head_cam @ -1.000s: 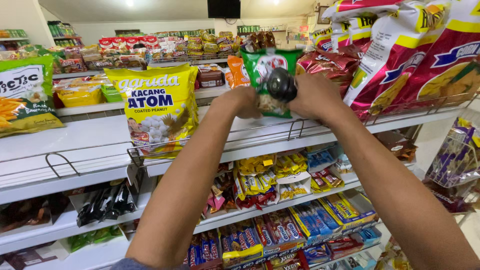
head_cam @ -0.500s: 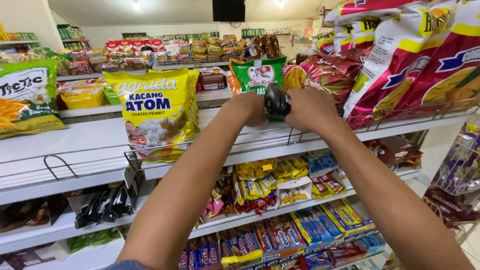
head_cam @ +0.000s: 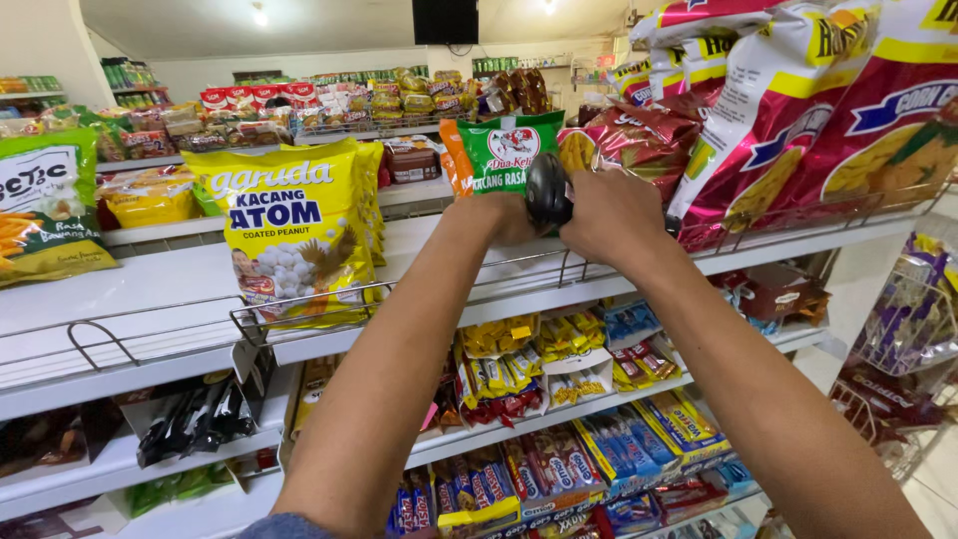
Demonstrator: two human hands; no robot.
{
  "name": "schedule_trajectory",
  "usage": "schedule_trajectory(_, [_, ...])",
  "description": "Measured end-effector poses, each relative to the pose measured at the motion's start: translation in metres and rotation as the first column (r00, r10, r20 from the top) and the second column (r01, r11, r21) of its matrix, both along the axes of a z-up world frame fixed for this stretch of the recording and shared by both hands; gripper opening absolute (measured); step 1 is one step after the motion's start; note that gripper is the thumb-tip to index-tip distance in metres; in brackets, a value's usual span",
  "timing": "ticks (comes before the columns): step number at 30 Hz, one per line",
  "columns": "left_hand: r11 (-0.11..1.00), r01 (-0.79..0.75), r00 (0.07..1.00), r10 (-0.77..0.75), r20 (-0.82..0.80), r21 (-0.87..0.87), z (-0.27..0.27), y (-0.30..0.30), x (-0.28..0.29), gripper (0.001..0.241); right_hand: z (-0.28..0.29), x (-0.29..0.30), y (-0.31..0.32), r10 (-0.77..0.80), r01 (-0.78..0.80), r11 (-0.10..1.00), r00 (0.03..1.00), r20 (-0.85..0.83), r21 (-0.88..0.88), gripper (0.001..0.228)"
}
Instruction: The person uses a handheld scanner to scan the barcodes of snack bags taken from a box and then places them onto store shelves.
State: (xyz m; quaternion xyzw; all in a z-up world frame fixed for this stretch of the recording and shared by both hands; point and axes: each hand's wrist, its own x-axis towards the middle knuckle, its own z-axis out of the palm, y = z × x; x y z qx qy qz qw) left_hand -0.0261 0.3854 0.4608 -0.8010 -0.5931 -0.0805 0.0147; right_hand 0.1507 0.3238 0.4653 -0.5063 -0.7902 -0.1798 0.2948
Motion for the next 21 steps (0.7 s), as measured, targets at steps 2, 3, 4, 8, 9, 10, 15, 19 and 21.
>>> schedule_trajectory(2, [0.994, -0.083, 0.996, 0.082, 0.026, 0.065, 0.007, -0.024, 0.005, 0.043, -0.003, 0.006, -0.007, 0.011, -0.01, 1.0, 0.998, -0.054, 0.009, 0.034])
schedule_trajectory(3, [0.988, -0.125, 0.992, 0.122, 0.04, 0.094, 0.011, -0.038, 0.007, 0.042, -0.005, 0.01, -0.011, 0.069, -0.063, 0.996, 0.993, -0.092, 0.068, 0.033])
schedule_trajectory(4, [0.982, -0.113, 0.992, 0.105, 0.064, 0.153, 0.015, -0.053, 0.009, 0.04, -0.007, 0.014, -0.017, 0.128, -0.111, 0.985, 0.984, -0.126, 0.129, 0.033])
schedule_trajectory(8, [0.935, -0.036, 0.993, -0.007, 0.119, 0.353, 0.01, -0.107, 0.031, 0.034, -0.029, 0.042, -0.046, 0.468, -0.36, 0.834, 0.863, -0.19, 0.419, 0.045])
schedule_trajectory(9, [0.919, -0.013, 0.992, -0.039, 0.123, 0.394, -0.001, -0.121, 0.037, 0.032, -0.039, 0.051, -0.056, 0.529, -0.42, 0.834, 0.794, -0.301, 0.358, 0.044])
schedule_trajectory(10, [0.787, 0.128, 0.969, -0.228, 0.091, 0.604, -0.012, -0.132, 0.043, 0.029, -0.051, 0.061, -0.067, 0.569, -0.481, 0.822, 0.71, -0.415, 0.305, 0.044])
schedule_trajectory(15, [0.49, 0.359, 0.805, -0.593, 0.002, 0.794, -0.083, -0.181, 0.076, 0.029, -0.133, 0.107, -0.108, 0.427, -0.583, 0.802, 0.411, -0.805, 0.128, 0.04])
schedule_trajectory(19, [0.588, 0.492, 0.682, -0.719, 0.137, 0.642, -0.152, -0.197, 0.107, 0.034, -0.232, 0.15, -0.137, 0.248, -0.566, 0.822, 0.255, -0.935, 0.064, 0.046])
schedule_trajectory(21, [0.623, 0.568, 0.614, -0.756, 0.227, 0.538, -0.192, -0.2, 0.123, 0.036, -0.287, 0.171, -0.152, 0.141, -0.551, 0.834, 0.19, -0.972, 0.013, 0.044])
